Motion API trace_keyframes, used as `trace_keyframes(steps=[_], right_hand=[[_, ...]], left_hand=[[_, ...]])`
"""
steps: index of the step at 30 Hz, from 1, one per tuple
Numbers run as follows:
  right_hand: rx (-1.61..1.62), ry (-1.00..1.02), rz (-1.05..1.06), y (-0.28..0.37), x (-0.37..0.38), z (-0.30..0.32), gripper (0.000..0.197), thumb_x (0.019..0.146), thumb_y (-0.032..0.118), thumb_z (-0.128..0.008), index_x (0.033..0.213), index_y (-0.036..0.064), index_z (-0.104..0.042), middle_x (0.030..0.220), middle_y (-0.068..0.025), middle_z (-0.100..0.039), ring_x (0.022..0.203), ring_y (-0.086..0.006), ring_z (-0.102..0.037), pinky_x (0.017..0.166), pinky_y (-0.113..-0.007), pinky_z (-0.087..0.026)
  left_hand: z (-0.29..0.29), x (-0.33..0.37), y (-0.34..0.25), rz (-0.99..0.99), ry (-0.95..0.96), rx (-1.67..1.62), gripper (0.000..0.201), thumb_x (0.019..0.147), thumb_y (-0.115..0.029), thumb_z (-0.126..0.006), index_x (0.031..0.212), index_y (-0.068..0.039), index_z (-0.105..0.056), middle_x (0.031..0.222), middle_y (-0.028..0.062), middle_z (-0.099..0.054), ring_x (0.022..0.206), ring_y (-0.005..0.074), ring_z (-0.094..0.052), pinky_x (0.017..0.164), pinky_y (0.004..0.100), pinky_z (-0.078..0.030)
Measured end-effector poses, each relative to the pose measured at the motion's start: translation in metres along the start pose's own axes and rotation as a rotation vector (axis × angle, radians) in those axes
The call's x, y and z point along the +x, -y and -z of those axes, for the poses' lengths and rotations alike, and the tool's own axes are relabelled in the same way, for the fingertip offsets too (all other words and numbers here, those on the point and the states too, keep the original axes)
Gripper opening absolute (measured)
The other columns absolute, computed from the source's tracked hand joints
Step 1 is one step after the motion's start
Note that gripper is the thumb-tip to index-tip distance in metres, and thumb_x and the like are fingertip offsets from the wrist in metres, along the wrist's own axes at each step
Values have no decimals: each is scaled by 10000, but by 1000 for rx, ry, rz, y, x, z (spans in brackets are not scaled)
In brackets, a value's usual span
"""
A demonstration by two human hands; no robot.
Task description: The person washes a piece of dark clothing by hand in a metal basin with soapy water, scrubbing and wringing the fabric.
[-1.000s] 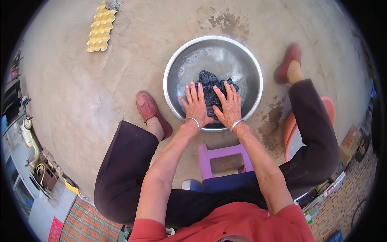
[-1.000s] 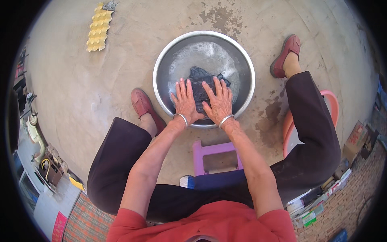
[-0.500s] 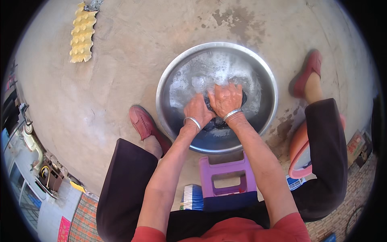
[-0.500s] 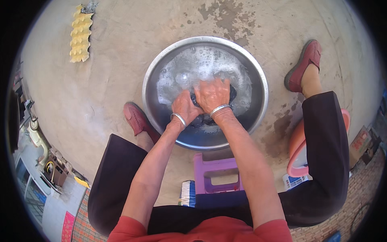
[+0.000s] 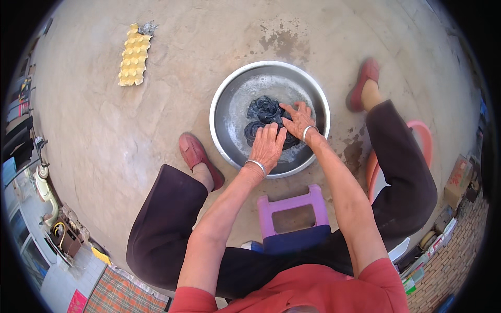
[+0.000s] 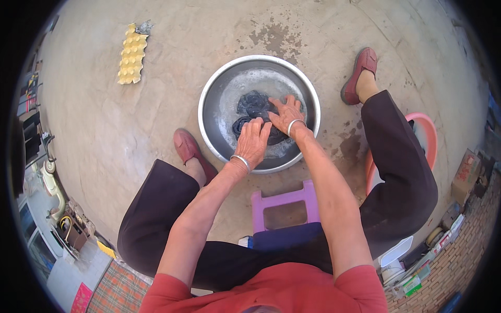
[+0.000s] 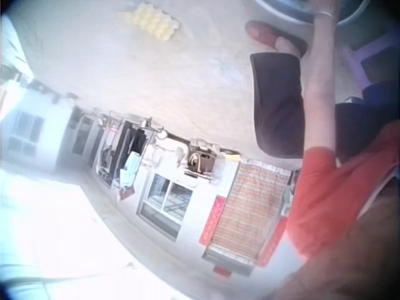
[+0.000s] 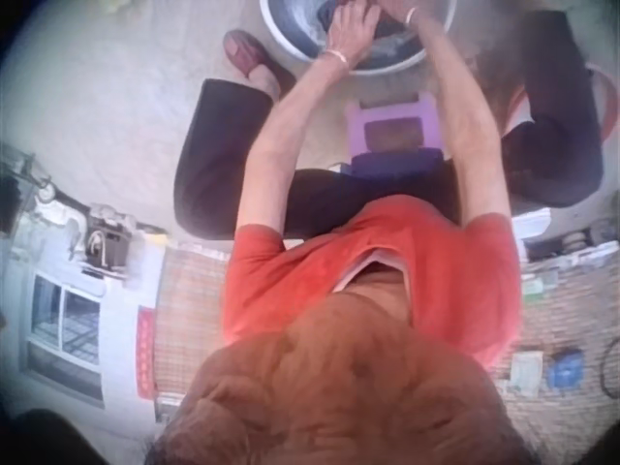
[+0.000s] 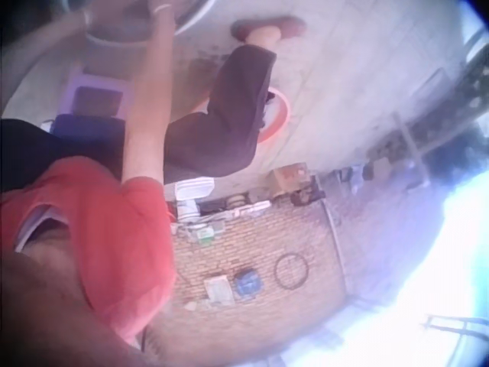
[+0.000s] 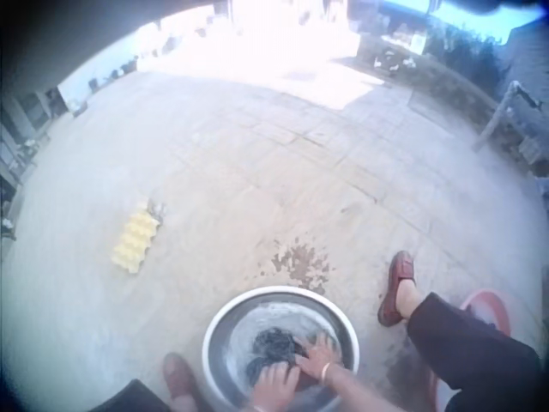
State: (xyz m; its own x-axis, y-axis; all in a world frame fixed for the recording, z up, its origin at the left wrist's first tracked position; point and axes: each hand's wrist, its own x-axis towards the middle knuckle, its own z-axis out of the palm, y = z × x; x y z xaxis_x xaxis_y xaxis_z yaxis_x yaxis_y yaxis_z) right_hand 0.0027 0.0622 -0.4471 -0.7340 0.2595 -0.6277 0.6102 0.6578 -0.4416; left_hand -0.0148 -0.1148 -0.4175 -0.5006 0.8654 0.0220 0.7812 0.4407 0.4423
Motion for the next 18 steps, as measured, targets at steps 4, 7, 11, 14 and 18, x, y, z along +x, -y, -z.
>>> trace_keyframes(steps=[4, 7, 11, 14, 18], right_hand=[[-27, -195, 167, 8, -63, -24, 839, 732, 228, -750, 1465, 227, -341, 1511, -236, -196, 1348, -440, -264, 1045, -575, -323], [-11, -308, 302, 12, -77, -58, 846, 761, 218, -738, 1487, 225, -303, 1536, -237, -161, 1390, -433, -222, 1082, -641, -209], [-251, -337, 403, 23, -49, -68, 736, 811, 257, -691, 1465, 243, -353, 1511, -159, -279, 1379, -363, -284, 1050, -679, -219], [-332, -401, 423, 31, -23, -69, 570, 802, 303, -686, 1337, 209, -515, 1306, -102, -519, 1209, -296, -474, 983, -644, -301], [-370, -338, 356, 37, 7, -66, 249, 753, 306, -693, 946, 159, -638, 883, -51, -640, 894, -243, -598, 914, -596, -354]], left_hand=[[5, -25, -10, 319, 203, -38, 1207, 524, -274, -898, 1460, -35, -175, 1491, 251, -169, 1372, 453, -213, 1081, 643, -227], [-4, -29, -12, 540, 375, -38, 1302, 532, -339, -904, 1497, -38, -82, 1549, 252, -46, 1427, 458, -87, 1062, 708, -171], [-23, -21, 4, 714, 337, -139, 1308, 545, -356, -889, 1502, -20, -63, 1559, 257, -10, 1434, 451, -82, 1056, 702, -193], [-33, -15, 21, 749, 303, -189, 1310, 541, -341, -884, 1495, 6, -57, 1500, 211, -235, 1342, 405, -287, 982, 597, -347], [-41, 1, 47, 783, 399, -238, 1048, 542, -358, -877, 1351, 33, -337, 1287, 201, -476, 1190, 406, -455, 891, 499, -437]])
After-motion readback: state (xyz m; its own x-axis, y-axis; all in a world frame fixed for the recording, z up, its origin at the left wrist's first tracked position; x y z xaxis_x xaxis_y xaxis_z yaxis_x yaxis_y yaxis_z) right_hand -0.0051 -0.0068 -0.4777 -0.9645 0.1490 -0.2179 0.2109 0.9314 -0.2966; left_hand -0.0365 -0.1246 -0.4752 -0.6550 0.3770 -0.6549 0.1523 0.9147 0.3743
